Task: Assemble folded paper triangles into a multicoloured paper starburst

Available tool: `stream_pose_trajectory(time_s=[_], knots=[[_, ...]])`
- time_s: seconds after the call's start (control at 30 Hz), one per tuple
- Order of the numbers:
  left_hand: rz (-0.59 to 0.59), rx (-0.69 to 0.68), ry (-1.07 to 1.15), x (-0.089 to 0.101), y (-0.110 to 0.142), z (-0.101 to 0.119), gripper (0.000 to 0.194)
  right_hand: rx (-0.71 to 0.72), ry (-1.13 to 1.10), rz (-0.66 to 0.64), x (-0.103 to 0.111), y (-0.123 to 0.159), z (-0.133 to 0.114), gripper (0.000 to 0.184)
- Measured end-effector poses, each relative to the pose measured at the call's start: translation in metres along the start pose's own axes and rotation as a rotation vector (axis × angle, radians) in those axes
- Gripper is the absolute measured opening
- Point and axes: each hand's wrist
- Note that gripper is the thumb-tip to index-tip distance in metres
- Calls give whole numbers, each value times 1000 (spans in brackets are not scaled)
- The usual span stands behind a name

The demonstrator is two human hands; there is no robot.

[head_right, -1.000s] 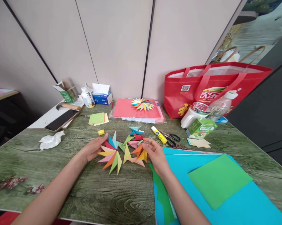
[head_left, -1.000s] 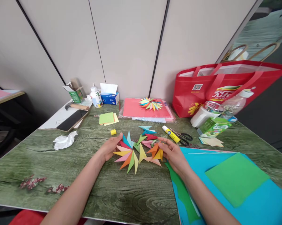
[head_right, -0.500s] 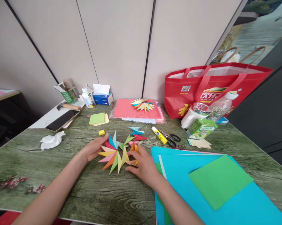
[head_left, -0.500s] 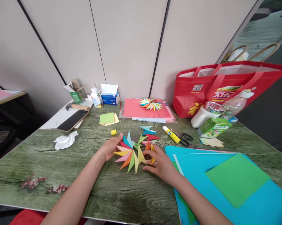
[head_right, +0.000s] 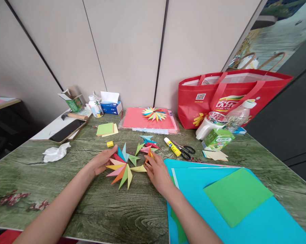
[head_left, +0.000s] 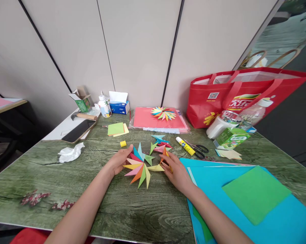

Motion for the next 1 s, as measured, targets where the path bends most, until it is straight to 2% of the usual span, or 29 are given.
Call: stream_pose_trajectory(time_s=[0.07,0.2,0.27,0.37,0.5,0.67,0.8,0.9,1.0], knots=[[16,5,-12,0,1,0,37,-5,-41,12,2,-1,-1,31],[42,3,-24,-1,1,0,36,-33,-112,84,10,-3,-9,15],[32,-4,-18,0,0,0,37,-15,-115,98,14,-4,-15,15],[21,-13,-19,1,-1,-1,38,101,-69,-1,17,-3,-23,16],[22,-12,-10,2,-3,-1,38,226,73,-173,14,-3,-31,35],[17,-15,-16,3,-3,-1,37,226,269,-250,4,-15,-38,36],[-5,-22,-15,2,-1,-1,38,140,327,-213,-4,-35,-39,36],[-13,-27,-27,2,0,-1,40,105,201,-149,-9,-52,-32,39],[-9,-30,-21,2,0,-1,41,79,-124,-66,-3,-70,-13,41]])
Point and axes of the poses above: each hand's wrist, its own y-axis away from the middle knuckle, its own x-axis out of the back of the hand, z = x × y, and after that the axes turned 7 degrees about x, right-handed
